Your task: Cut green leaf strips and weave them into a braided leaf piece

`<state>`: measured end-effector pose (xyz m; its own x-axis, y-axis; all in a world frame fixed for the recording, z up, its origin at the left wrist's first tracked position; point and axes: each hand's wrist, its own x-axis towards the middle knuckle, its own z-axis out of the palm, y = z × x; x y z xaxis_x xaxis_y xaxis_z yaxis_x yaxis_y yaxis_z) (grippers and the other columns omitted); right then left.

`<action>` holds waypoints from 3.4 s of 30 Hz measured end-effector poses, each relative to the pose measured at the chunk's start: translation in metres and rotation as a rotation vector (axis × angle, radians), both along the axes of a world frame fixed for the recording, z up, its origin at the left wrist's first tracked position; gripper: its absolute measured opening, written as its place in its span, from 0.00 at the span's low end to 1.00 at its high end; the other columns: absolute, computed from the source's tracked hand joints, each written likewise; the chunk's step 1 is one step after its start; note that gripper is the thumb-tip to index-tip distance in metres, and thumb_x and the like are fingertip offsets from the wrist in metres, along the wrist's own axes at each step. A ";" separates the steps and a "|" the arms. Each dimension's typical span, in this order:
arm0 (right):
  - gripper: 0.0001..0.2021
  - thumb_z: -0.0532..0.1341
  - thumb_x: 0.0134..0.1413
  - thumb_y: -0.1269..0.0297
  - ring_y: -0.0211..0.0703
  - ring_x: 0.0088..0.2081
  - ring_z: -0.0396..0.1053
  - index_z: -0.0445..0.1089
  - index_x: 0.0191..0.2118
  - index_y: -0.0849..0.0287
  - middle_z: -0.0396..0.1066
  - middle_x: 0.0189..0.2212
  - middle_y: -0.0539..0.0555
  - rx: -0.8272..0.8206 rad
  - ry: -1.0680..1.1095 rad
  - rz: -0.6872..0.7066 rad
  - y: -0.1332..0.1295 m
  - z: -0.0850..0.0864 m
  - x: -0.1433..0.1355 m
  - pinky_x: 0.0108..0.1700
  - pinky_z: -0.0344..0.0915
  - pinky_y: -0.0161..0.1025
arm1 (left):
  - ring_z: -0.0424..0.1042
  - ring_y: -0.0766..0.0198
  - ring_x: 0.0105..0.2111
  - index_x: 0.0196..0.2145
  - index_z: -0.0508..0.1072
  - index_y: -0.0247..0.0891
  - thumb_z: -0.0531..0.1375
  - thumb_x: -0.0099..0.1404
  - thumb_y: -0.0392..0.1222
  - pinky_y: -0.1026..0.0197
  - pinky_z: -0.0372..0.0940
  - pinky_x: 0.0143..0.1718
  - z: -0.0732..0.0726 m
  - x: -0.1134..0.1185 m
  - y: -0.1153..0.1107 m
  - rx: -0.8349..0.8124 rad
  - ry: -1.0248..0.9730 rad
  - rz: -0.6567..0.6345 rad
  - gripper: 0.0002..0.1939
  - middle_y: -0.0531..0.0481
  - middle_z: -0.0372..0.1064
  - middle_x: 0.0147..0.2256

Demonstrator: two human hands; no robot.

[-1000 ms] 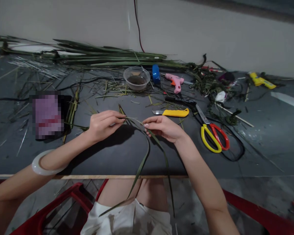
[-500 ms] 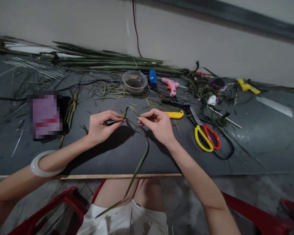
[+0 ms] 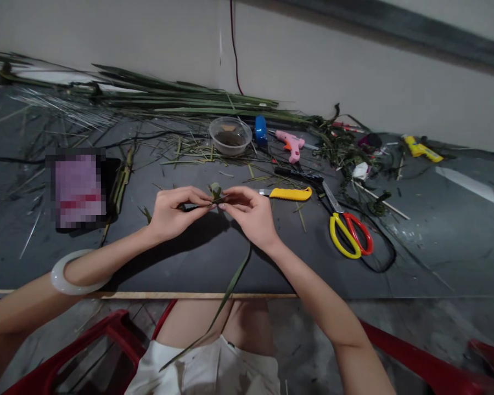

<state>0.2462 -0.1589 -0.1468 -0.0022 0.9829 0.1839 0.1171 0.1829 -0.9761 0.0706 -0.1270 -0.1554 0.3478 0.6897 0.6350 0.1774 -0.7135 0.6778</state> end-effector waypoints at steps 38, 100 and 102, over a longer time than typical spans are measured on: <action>0.08 0.66 0.41 0.66 0.38 0.30 0.72 0.71 0.32 0.60 0.74 0.28 0.51 -0.004 0.005 -0.195 0.001 -0.014 -0.019 0.36 0.72 0.37 | 0.74 0.63 0.31 0.23 0.73 0.33 0.64 0.53 0.39 0.65 0.70 0.32 -0.003 0.005 0.002 -0.465 -0.113 0.048 0.07 0.47 0.75 0.28; 0.15 0.53 0.57 0.75 0.36 0.34 0.65 0.67 0.49 0.62 0.66 0.32 0.53 0.556 -0.554 0.078 0.009 -0.027 0.002 0.39 0.66 0.34 | 0.71 0.67 0.28 0.20 0.69 0.34 0.71 0.42 0.46 0.64 0.67 0.35 -0.004 0.002 0.016 -0.846 -0.240 0.007 0.17 0.49 0.73 0.28; 0.13 0.53 0.57 0.76 0.38 0.37 0.66 0.66 0.46 0.63 0.68 0.35 0.55 0.554 -0.589 0.092 0.009 -0.026 0.004 0.42 0.66 0.36 | 0.70 0.68 0.27 0.20 0.68 0.34 0.71 0.41 0.46 0.65 0.66 0.34 -0.004 0.003 0.017 -0.854 -0.244 0.008 0.17 0.50 0.73 0.28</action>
